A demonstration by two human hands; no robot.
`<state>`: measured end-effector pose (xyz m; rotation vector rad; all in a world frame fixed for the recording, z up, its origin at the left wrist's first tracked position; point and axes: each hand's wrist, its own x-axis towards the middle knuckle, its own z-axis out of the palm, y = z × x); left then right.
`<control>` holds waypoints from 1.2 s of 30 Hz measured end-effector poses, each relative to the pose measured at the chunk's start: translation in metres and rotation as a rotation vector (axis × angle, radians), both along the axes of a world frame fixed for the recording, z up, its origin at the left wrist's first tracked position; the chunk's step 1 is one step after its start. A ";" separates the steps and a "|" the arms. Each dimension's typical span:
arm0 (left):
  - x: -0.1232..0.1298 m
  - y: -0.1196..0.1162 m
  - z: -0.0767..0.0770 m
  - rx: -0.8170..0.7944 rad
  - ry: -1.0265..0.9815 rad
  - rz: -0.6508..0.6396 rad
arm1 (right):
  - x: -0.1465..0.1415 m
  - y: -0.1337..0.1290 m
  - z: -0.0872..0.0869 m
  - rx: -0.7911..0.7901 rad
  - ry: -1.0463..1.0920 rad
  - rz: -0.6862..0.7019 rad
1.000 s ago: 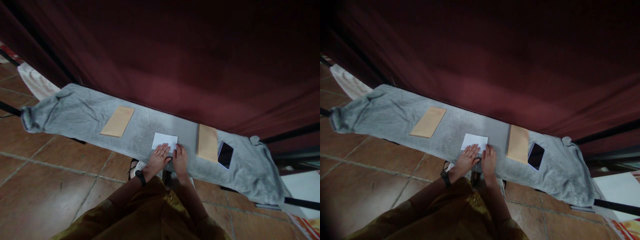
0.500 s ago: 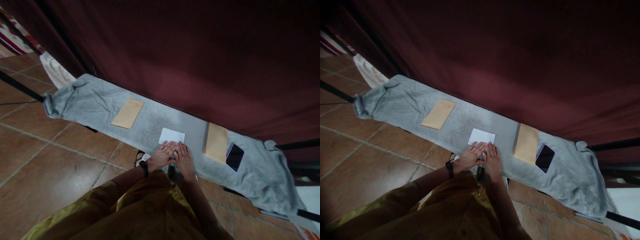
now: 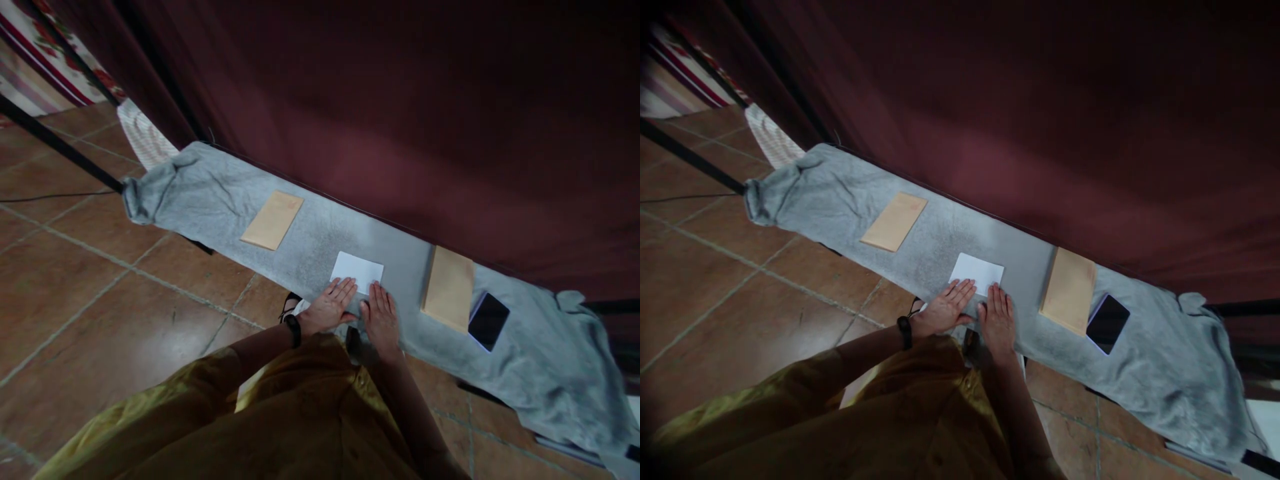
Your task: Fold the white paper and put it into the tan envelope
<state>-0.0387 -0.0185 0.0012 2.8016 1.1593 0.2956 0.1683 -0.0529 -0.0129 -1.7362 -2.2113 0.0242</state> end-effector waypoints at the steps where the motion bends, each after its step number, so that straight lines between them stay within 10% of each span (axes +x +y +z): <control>1: -0.001 0.000 -0.001 0.005 0.010 0.008 | 0.000 0.000 -0.001 0.004 -0.004 0.001; 15: -0.013 -0.004 0.015 0.062 -0.036 0.224 | -0.003 0.000 0.000 0.019 -0.050 -0.038; 25: 0.064 0.027 0.016 -0.167 -0.112 -0.069 | -0.004 -0.004 -0.007 0.023 0.018 0.005; 36: 0.073 0.078 -0.002 -0.162 -0.040 -0.054 | -0.005 0.000 -0.003 0.062 0.121 -0.003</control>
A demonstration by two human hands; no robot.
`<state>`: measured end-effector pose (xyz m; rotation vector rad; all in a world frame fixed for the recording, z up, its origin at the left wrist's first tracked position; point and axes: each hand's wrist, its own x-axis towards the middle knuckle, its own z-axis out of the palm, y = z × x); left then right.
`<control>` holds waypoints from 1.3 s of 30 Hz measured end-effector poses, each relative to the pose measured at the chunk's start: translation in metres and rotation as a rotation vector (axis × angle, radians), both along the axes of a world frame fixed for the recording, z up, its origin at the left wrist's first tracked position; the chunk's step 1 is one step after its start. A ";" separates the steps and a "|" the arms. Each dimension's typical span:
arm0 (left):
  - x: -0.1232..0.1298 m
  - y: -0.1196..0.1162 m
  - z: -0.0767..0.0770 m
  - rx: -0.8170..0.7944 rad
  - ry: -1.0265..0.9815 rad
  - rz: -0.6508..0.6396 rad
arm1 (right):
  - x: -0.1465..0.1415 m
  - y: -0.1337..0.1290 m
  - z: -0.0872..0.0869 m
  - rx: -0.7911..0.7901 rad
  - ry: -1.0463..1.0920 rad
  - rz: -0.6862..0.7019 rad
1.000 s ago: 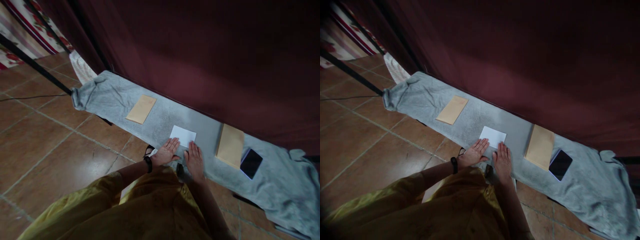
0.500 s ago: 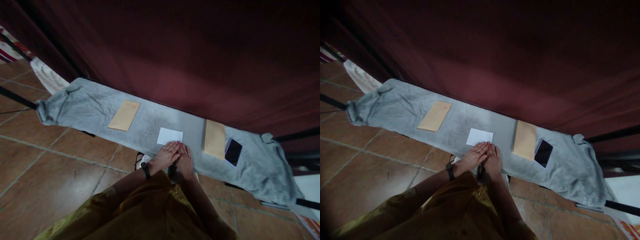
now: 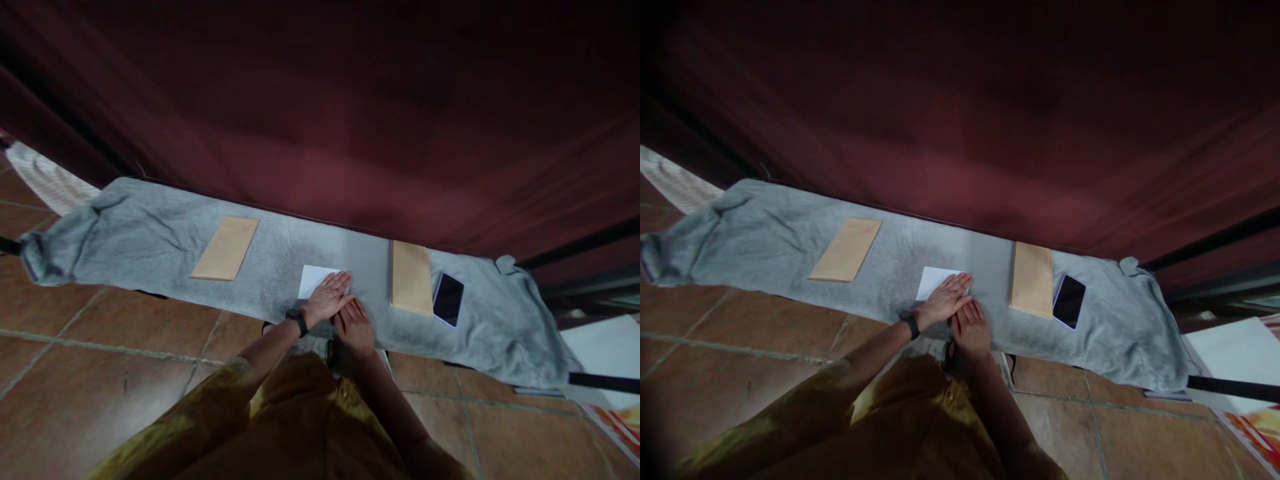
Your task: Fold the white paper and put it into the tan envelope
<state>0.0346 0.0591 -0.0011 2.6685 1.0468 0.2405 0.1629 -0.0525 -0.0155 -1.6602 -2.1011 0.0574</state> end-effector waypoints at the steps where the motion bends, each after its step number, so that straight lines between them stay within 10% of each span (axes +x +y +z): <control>1: 0.001 0.002 -0.001 0.007 0.002 0.007 | 0.000 0.000 0.000 0.002 0.001 -0.002; 39: -0.072 -0.030 0.002 0.175 -0.002 0.409 | -0.001 -0.003 0.009 -0.029 0.019 -0.026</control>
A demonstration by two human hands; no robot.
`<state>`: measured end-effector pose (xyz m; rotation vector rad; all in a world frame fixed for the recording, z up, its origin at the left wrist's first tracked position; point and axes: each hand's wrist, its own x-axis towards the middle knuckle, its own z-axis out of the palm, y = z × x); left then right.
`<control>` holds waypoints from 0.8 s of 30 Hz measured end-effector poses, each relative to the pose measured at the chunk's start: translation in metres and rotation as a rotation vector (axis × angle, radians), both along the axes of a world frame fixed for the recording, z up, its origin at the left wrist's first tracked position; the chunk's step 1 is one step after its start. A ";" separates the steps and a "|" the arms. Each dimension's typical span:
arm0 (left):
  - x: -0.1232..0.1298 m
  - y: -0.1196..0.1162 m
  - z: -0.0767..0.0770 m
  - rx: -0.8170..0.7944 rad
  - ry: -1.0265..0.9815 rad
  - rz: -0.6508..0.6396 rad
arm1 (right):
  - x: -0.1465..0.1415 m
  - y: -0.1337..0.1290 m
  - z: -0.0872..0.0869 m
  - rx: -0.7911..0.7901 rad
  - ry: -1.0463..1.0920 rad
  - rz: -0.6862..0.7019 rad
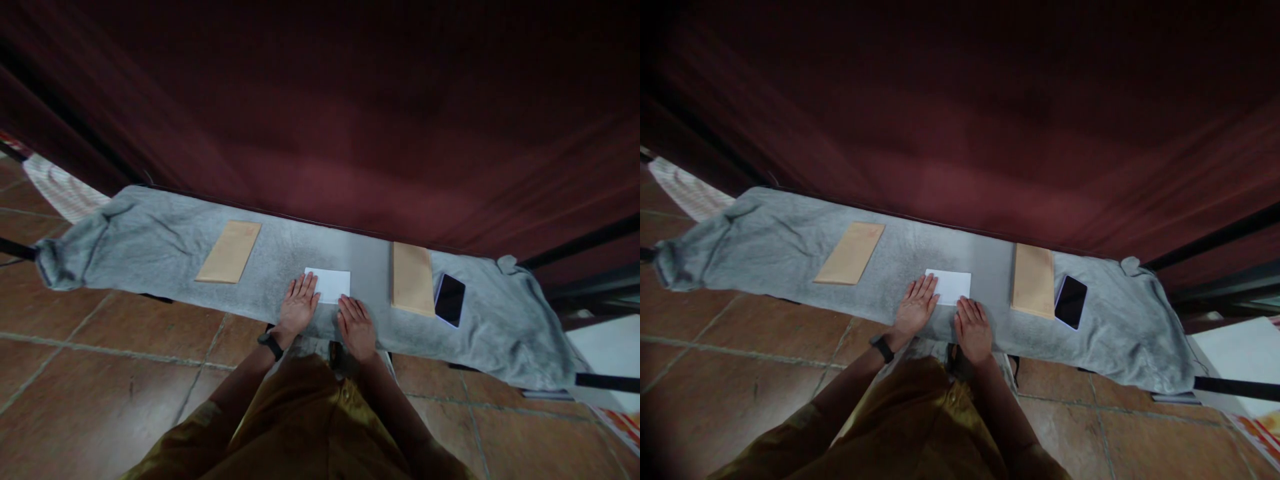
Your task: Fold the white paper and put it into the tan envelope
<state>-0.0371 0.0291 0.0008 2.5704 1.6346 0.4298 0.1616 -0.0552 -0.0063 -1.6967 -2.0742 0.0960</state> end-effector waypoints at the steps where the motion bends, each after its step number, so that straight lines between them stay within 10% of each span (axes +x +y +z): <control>1: -0.001 -0.001 0.000 -0.001 -0.002 0.006 | 0.000 0.002 0.001 -0.005 0.011 -0.009; 13: -0.002 -0.001 0.000 -0.023 0.045 -0.010 | -0.045 0.053 -0.001 -0.113 -0.066 0.089; 24: -0.001 -0.001 -0.003 0.009 0.007 0.010 | -0.009 0.071 -0.008 -0.059 -0.103 0.006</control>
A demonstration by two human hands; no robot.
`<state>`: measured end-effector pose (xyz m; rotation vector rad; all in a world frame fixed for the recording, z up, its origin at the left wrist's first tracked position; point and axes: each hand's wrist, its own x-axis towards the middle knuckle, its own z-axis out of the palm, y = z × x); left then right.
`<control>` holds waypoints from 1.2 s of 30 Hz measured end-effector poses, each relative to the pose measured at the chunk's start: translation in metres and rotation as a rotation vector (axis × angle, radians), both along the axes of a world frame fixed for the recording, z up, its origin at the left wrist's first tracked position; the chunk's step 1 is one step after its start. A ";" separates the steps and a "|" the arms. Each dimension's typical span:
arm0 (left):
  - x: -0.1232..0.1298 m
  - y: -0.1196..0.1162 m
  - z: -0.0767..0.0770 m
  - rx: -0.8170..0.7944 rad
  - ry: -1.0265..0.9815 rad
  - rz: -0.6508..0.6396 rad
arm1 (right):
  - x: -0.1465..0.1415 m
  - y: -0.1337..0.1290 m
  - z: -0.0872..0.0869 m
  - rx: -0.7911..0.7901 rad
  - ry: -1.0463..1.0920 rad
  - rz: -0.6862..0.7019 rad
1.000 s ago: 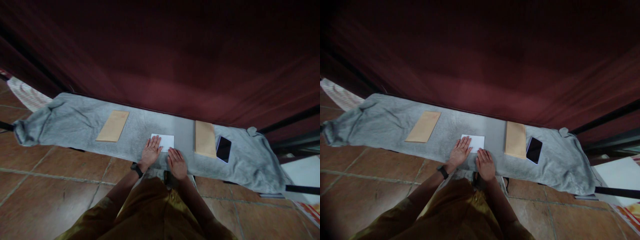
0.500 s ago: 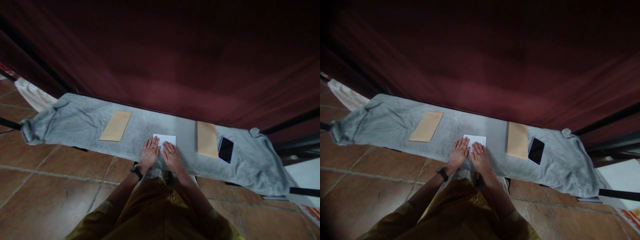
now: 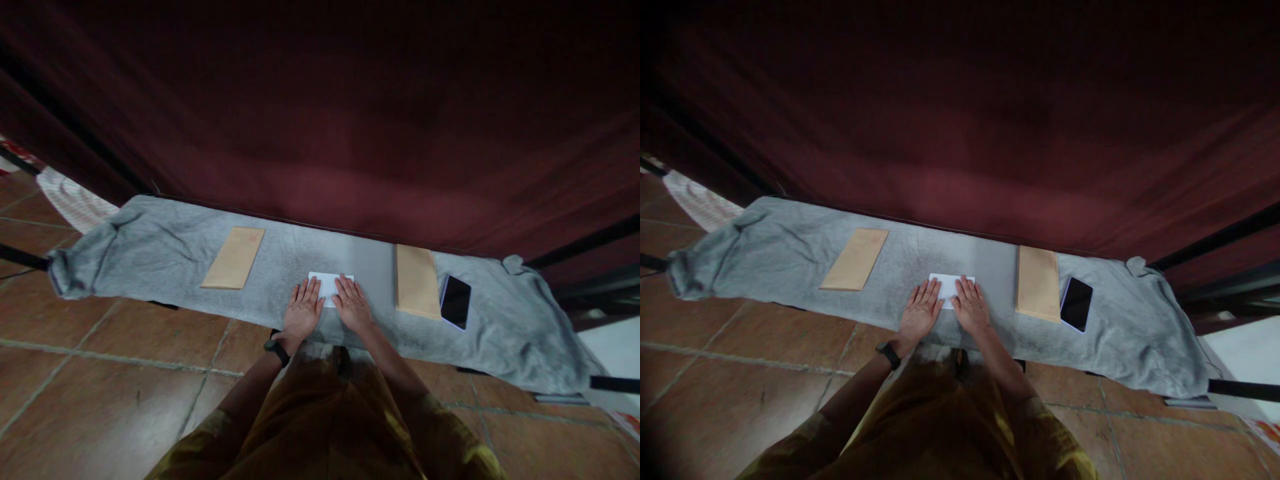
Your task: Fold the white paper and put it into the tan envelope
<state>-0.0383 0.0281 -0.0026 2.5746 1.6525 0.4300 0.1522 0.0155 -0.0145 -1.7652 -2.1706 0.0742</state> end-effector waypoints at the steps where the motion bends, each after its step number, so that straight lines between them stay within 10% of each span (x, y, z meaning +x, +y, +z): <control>1: 0.000 0.000 0.000 -0.001 0.001 0.001 | 0.003 0.000 0.000 0.003 0.001 -0.005; 26: 0.004 -0.005 0.008 0.107 0.035 0.015 | 0.011 -0.016 -0.002 -0.003 0.004 -0.109; 36: 0.032 -0.018 0.003 0.047 0.046 -0.253 | 0.012 -0.016 -0.006 -0.002 -0.008 -0.105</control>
